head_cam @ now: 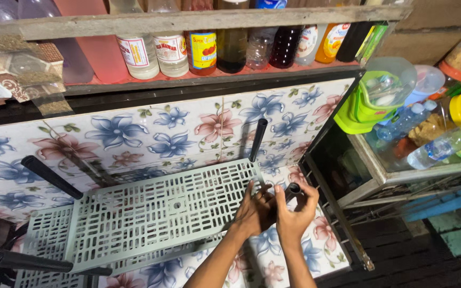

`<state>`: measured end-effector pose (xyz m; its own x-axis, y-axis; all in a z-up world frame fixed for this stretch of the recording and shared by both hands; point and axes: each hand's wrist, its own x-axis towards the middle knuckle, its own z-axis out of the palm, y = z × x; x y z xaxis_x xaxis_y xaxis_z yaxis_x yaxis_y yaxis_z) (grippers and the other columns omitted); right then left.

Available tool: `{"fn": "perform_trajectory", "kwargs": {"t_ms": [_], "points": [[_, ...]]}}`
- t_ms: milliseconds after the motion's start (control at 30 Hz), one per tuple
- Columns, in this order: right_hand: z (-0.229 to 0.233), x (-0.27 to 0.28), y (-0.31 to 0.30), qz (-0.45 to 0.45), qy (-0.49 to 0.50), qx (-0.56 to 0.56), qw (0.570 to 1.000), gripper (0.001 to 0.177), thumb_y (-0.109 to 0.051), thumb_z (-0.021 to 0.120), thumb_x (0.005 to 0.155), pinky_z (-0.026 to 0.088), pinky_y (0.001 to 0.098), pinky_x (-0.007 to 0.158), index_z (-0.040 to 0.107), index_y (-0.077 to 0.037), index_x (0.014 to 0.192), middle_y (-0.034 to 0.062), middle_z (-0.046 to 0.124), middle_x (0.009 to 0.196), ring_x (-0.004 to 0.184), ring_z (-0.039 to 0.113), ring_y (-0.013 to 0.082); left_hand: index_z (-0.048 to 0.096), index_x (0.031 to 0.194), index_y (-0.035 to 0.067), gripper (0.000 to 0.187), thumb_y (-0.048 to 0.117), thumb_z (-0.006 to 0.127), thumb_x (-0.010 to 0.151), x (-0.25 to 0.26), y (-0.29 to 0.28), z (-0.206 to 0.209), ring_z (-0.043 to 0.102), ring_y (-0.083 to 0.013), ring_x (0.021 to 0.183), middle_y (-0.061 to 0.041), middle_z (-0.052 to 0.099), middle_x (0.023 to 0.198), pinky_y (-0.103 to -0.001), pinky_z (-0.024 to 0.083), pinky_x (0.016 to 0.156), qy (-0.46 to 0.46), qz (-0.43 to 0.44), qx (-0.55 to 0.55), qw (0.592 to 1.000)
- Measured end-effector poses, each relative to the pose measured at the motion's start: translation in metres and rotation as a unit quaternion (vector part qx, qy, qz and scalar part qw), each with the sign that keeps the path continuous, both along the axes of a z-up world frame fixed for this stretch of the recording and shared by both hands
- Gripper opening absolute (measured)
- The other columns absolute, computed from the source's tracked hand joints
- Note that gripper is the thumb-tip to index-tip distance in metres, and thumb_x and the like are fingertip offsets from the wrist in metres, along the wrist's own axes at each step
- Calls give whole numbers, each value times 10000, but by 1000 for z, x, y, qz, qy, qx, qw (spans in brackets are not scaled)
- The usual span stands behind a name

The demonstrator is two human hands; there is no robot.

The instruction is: The person assembles a light green plastic shelving unit by inserting black cylindrical legs into the tray's corner holes and securing them with small black caps. The person repeatedly aligns and presses the legs into place, then flips the unit to attach additional legs and caps.

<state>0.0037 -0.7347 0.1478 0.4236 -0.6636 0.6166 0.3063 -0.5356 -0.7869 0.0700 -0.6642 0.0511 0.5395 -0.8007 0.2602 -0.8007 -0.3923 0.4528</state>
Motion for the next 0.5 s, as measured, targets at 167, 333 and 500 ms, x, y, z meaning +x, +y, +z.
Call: {"fn": "perform_trajectory", "kwargs": {"t_ms": [167, 333, 500], "points": [[-1, -8, -6, -20, 23, -9, 1000, 312, -37, 853, 841, 518, 266, 804, 614, 19, 1033, 67, 616, 988, 882, 615, 136, 630, 1305, 57, 496, 333, 687, 896, -1, 4, 3, 395, -338, 1466, -111, 665, 1283, -674, 37, 1228, -8, -9, 6, 1000], [9, -18, -21, -2, 96, -89, 991, 274, -59, 814, 862, 535, 280, 797, 697, 46, 1087, 117, 709, 983, 887, 675, 166, 648, 1285, 83, 482, 371, 683, 899, -2, 4, 10, 393, -308, 1468, -94, 669, 1256, -663, 23, 1240, 26, -8, 0, 1000], [23, -22, -37, 111, 129, -96, 981, 259, -39, 737, 916, 555, 292, 909, 712, 42, 1161, 119, 758, 1097, 1011, 725, 178, 654, 1270, 85, 504, 439, 683, 912, -2, 6, 8, 402, -323, 1458, -103, 663, 1274, -638, 43, 1250, 27, -8, -20, 999]]}}
